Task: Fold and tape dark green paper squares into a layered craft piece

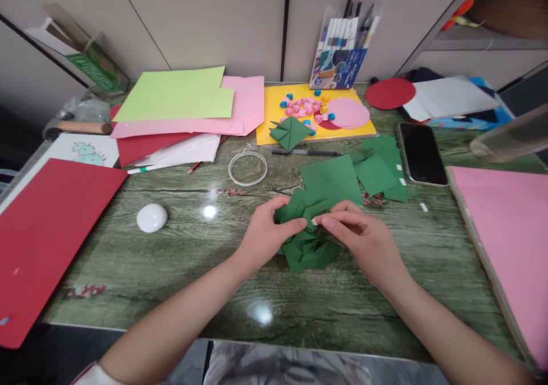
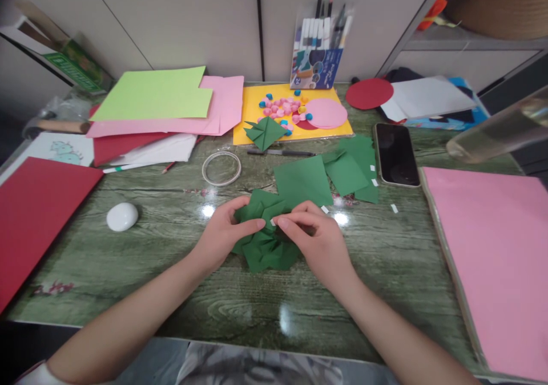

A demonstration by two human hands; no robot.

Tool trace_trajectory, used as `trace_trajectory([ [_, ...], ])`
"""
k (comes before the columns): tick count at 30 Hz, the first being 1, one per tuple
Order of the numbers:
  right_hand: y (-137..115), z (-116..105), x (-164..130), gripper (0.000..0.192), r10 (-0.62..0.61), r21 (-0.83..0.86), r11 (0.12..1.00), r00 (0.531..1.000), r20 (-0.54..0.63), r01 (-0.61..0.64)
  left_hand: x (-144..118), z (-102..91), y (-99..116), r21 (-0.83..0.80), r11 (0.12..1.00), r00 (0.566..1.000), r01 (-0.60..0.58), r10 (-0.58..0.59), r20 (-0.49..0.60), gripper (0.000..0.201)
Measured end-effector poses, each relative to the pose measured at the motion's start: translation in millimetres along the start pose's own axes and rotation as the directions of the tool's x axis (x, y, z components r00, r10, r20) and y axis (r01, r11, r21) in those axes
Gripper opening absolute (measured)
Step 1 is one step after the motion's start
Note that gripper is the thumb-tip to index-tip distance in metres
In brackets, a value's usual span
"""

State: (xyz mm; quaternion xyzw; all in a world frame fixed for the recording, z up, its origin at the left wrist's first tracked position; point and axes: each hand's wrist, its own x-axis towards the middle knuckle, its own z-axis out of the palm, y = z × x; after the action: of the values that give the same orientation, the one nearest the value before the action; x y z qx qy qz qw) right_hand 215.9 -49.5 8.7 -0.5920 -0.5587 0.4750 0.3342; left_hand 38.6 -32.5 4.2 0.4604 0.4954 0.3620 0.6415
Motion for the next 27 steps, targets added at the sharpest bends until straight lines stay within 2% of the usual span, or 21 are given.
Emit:
trace_trajectory([
  [6, -1.7, 0.4, -1.6, 0.017, -0.024, -0.047, 0.999, 0.999, -0.022, 0.023, 0.3, -0.5, 0.2, 0.014, 1.0, 1.0, 0.001, -0.001, -0.005, 0.019],
  [17, 0.5, 0.7, -1.9, 0.016, -0.032, -0.032, 0.999, 0.999, -0.013, 0.031, 0.5, -0.7, 0.8, 0.048, 0.999, 1.0, -0.016, 0.017, -0.01, 0.017],
  [27, -5.4, 3.2, -5.1, 0.013, -0.201, -0.19, 0.965, 0.976, -0.086, 0.182, -0.6, 0.3, 0.8, 0.052, 0.999, 1.0, -0.01, 0.011, -0.018, 0.018],
])
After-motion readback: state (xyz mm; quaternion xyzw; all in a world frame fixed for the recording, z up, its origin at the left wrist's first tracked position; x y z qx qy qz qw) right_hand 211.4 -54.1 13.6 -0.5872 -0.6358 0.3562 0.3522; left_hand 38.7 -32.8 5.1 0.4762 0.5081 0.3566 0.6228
